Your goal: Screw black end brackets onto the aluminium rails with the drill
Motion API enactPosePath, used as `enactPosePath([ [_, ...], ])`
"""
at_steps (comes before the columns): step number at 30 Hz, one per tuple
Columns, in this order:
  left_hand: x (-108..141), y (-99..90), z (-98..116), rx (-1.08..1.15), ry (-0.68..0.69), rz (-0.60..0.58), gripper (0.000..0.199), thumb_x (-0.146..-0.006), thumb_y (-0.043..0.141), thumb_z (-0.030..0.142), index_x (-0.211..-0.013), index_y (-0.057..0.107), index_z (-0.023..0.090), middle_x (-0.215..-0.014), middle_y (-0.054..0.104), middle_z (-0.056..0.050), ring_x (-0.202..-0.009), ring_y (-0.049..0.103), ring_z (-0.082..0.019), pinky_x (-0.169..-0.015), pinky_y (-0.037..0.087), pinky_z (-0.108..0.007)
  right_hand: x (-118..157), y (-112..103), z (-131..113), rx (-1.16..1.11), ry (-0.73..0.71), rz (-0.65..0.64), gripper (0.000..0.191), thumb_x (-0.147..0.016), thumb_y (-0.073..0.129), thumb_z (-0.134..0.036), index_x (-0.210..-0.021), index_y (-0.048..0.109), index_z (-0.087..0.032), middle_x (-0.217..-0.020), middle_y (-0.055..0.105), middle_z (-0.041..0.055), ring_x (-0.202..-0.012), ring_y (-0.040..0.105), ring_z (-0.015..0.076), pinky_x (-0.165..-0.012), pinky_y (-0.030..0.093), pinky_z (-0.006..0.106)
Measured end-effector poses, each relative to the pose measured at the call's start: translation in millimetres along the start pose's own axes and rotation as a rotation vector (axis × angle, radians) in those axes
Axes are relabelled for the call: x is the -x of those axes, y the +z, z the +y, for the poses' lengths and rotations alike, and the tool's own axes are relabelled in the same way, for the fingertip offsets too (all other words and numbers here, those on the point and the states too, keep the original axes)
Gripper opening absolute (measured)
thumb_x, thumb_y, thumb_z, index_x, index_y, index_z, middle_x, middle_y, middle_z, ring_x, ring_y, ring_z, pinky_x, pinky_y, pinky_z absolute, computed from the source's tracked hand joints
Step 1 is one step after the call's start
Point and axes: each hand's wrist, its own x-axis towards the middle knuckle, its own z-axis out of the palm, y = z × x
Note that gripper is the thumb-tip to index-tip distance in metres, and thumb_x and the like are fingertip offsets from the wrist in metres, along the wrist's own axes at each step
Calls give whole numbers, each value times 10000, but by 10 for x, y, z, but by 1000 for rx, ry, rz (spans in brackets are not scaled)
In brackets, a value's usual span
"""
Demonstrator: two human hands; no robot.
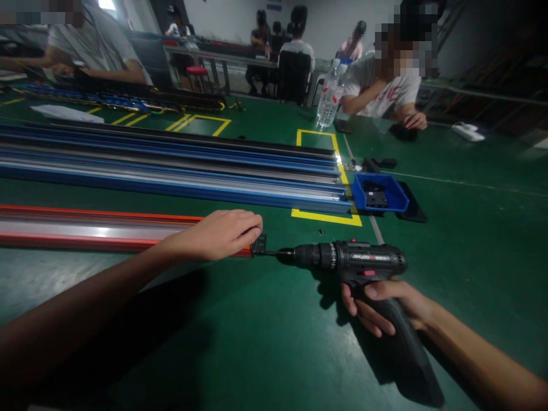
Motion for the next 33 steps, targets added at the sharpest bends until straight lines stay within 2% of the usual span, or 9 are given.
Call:
enactPosePath([
  [12, -3, -11, 8, -7, 10, -25, 378, -1058, 276, 431, -1045, 592, 223, -1037, 648, -46, -960, 584, -212, -850, 420, -357, -7, 29, 10, -6, -16, -3, 306, -923, 598, -232, -1142, 706, -48, -978, 753, 169, -447, 574, 45, -567, 575, 211],
  [17, -4, -1, -11, -10, 9, -12, 376, -1056, 279, 438, -1038, 590, 228, -1030, 648, -47, -954, 586, -213, -840, 421, -358, 0, 42, 4, 18, -9, 20, 346, -914, 606, -259, -1163, 709, -42, -1038, 756, 209, -449, 579, 49, -552, 574, 208],
  [33, -3, -13, 17, -18, 7, -5, 363, -1049, 290, 423, -1030, 593, 224, -1017, 652, -45, -946, 593, -217, -811, 405, -349, -14, 49, -25, 9, 21, 19, 325, -923, 614, -299, -1113, 731, -63, -943, 761, 165, -392, 522, 40, -537, 571, 214],
])
